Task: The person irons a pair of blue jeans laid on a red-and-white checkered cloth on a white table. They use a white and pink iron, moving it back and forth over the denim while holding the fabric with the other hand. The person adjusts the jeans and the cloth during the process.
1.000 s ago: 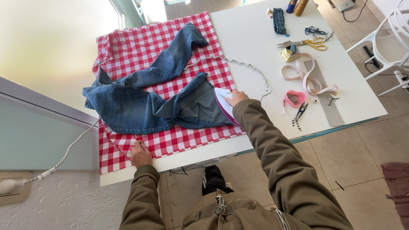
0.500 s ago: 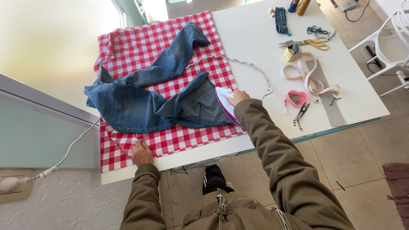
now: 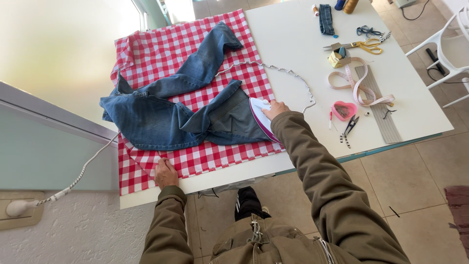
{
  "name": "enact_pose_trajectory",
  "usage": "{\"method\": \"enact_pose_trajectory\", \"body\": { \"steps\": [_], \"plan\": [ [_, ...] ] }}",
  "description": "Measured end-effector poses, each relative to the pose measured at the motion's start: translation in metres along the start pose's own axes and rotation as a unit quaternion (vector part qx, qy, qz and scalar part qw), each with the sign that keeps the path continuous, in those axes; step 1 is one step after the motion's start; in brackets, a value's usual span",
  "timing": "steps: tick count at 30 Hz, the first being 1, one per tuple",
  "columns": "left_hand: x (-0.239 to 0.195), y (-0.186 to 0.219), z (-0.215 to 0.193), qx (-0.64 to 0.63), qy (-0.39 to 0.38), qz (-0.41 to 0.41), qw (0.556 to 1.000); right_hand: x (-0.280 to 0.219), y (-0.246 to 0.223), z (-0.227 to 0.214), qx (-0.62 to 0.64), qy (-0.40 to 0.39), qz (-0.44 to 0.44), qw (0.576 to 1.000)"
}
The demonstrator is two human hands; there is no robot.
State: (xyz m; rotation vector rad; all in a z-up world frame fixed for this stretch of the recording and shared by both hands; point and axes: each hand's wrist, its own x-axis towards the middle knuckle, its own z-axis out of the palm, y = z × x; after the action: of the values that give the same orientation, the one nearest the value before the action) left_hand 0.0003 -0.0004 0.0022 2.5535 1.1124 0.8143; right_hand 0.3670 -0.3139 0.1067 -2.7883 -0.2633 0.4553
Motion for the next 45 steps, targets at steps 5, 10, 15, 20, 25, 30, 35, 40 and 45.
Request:
{"method": "enact_pose_trajectory", "body": {
  "steps": [5,10,15,20,25,30,35,40,45],
  "plan": [
    [0.0,0.0,0.0,0.001,-0.007,-0.008,1.0,-0.002,-0.001,-0.002,0.0,0.004,-0.007,1.0],
    [-0.001,-0.004,0.002,0.003,-0.007,-0.009,1.0,-0.006,-0.003,-0.004,0.009,0.009,-0.011,1.0],
    [-0.003,-0.004,0.003,-0.003,0.019,0.004,1.0,0.001,0.007,0.003,0.027,0.016,-0.036,0.999],
    [-0.002,-0.011,0.007,-0.003,-0.014,-0.004,1.0,-0.007,0.003,0.002,0.042,0.019,-0.017,0.999],
    [-0.011,-0.007,-0.004,-0.035,-0.013,0.004,0.999,-0.019,-0.002,0.002,0.04,0.016,-0.005,0.999],
    [-0.008,-0.01,0.012,-0.18,0.025,-0.166,0.969,-0.006,0.009,0.02,0.073,0.046,-0.058,0.995],
    [0.049,0.06,0.011,-0.365,0.028,-0.032,0.93,-0.004,0.013,0.015,0.099,0.018,-0.077,0.992],
    [0.11,0.204,-0.004,-0.394,-0.096,0.126,0.905,-0.007,0.016,0.004,0.059,-0.014,-0.055,0.997],
    [0.121,0.265,0.07,-0.283,-0.272,0.353,0.849,-0.031,-0.011,-0.034,0.035,-0.074,0.042,0.996]
  ]
}}
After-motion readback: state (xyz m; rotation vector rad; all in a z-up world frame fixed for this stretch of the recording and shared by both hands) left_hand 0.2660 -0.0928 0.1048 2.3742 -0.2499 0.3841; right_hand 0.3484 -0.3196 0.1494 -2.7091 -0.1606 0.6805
